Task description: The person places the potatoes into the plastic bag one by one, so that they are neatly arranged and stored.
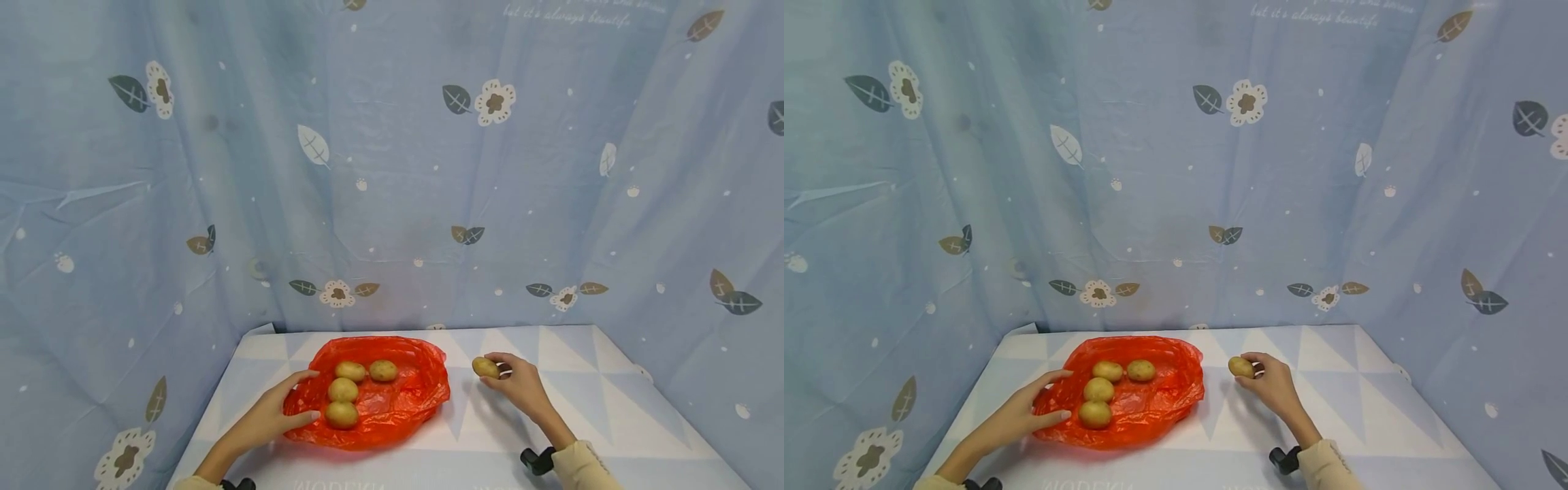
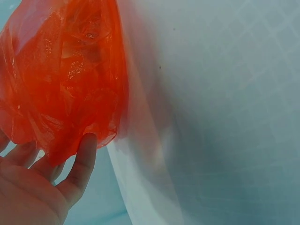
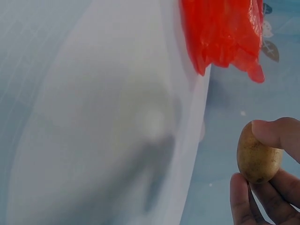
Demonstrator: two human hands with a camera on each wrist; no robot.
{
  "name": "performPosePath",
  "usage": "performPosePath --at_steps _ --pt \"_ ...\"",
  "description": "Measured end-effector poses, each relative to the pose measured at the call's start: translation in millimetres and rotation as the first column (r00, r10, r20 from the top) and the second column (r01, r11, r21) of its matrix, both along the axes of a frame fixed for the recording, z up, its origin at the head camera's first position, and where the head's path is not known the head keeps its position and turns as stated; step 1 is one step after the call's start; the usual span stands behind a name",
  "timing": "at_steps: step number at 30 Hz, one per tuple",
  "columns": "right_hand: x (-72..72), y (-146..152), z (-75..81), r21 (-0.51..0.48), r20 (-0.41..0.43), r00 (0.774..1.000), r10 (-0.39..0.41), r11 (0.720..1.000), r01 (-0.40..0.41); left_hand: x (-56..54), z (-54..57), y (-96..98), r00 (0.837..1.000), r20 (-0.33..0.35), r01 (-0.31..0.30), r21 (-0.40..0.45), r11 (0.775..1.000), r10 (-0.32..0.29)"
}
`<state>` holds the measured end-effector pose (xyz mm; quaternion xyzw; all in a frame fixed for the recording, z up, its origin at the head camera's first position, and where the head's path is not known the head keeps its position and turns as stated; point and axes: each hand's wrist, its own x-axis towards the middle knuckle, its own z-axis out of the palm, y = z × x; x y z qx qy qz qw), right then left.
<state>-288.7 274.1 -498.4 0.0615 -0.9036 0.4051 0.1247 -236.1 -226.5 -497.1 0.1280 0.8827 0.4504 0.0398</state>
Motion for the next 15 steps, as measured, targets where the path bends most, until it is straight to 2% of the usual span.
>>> performPosePath --at_steps 15 --pt "-0.3 -20.3 5.6 -0.024 -0.028 0.999 0.035 0.999 -0.035 0.8 0.8 1.1 1.0 0.028 -0.01 0.008 1.0 0.009"
